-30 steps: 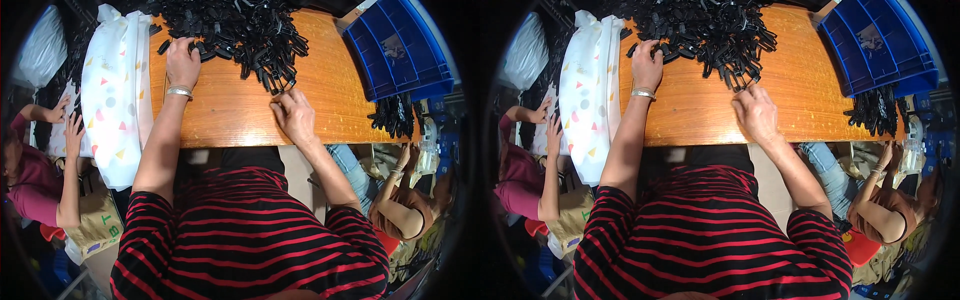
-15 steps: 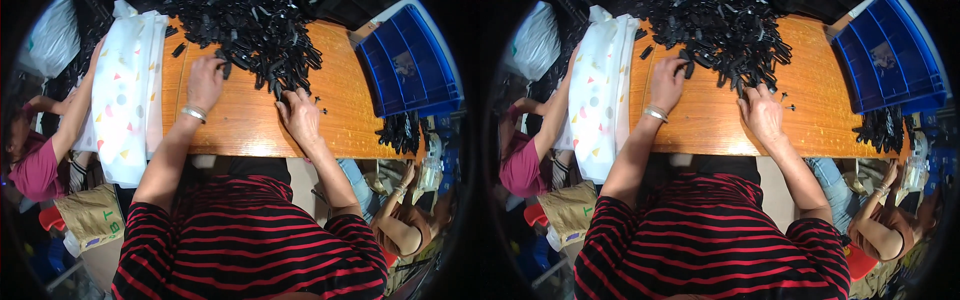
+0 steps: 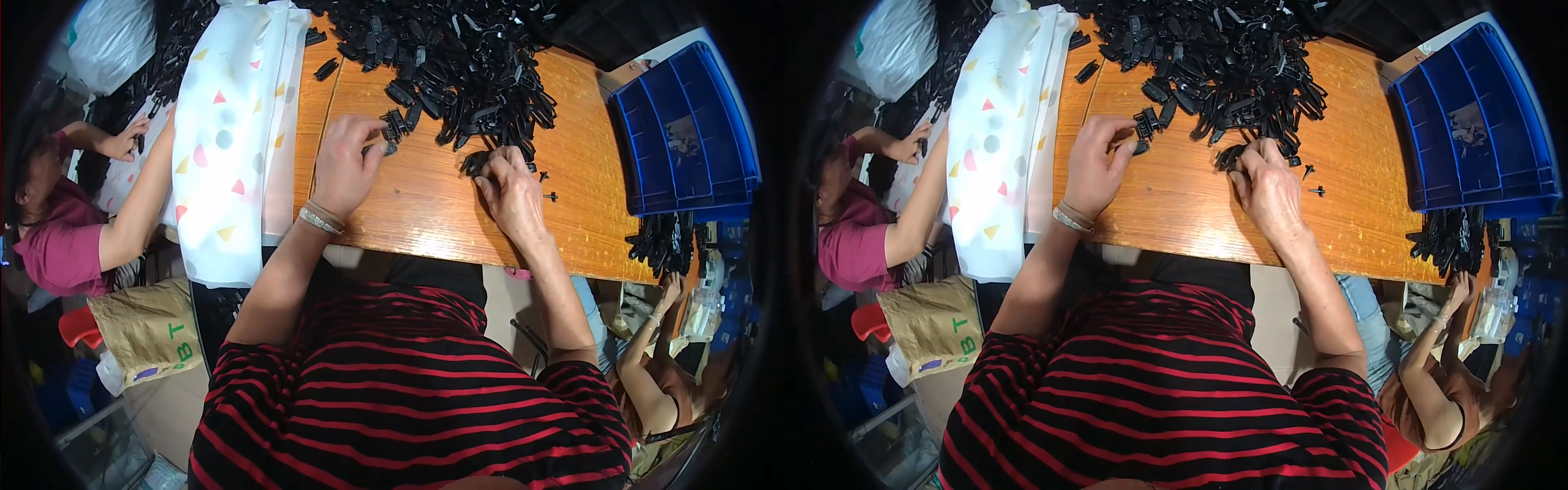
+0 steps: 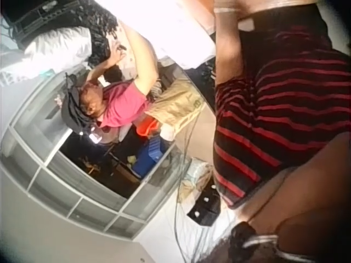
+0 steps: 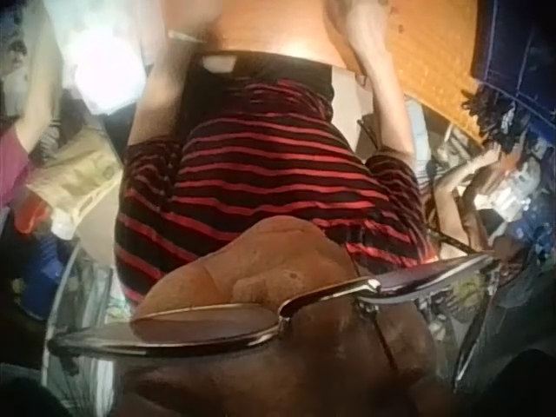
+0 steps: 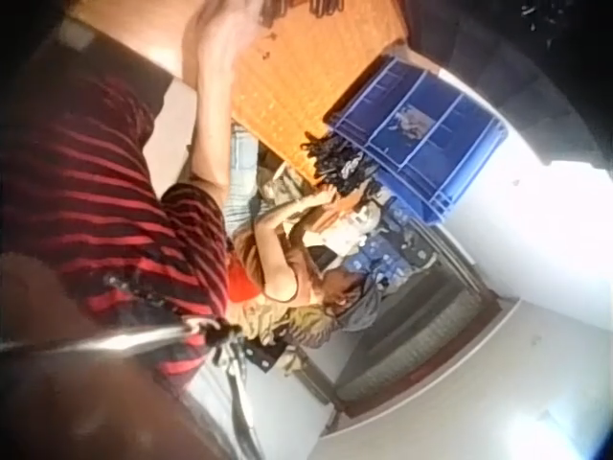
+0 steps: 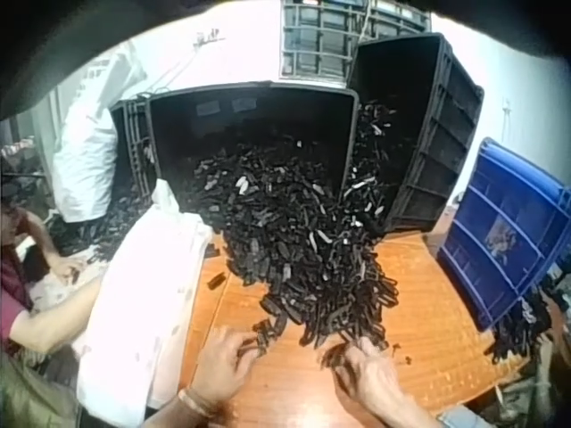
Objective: Assembling small black plastic components at a workbench.
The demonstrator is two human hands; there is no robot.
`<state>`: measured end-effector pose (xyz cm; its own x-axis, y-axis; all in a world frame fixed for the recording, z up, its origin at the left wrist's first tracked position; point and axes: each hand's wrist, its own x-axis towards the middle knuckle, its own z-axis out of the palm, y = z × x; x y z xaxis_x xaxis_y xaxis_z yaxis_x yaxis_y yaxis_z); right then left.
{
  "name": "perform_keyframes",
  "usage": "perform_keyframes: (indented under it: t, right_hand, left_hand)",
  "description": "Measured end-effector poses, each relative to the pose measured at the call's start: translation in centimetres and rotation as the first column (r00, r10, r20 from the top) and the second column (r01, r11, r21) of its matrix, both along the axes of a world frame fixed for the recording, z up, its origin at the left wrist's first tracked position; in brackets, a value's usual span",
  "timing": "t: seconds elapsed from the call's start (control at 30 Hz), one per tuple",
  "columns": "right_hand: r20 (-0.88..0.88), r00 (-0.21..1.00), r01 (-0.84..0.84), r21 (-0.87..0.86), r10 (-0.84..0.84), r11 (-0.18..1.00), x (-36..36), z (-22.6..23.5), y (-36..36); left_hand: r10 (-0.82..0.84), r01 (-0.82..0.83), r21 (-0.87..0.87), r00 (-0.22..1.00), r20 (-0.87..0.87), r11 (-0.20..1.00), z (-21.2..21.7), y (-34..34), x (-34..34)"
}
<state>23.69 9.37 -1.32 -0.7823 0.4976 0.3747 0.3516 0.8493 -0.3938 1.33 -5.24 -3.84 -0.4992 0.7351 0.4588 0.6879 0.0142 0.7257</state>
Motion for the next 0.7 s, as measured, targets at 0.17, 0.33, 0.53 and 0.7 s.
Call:
perform_keyframes:
  t: [0.17, 0.33, 0.53, 0.7]
  right_hand:
    - [0.172, 0.984, 0.061, -0.068, -0.049, 0.996, -0.5, 1.1, 0.0]
    - [0.091, 0.996, 0.008, -0.099, 0.001, 0.995, -1.0, 1.7, 0.2]
    - [-0.014, 0.997, -0.08, -0.273, 0.079, 0.959, -1.1, 0.8, -0.5]
    - [0.056, 0.996, -0.062, -0.102, 0.068, 0.993, -1.3, 0.5, -1.2]
  left_hand:
    - [-0.04, 0.005, -0.134, 0.965, -0.259, 0.991, 0.5, -0.6, 0.5]
    - [-0.04, -0.008, -0.158, 0.954, -0.298, 0.987, 0.5, -1.0, 0.5]
    - [-0.108, 0.115, -0.045, 0.985, 0.137, 0.992, 1.1, -1.5, 1.6]
    - [-0.3, 0.207, 0.217, 0.611, 0.732, 0.954, 0.6, -0.9, 2.3]
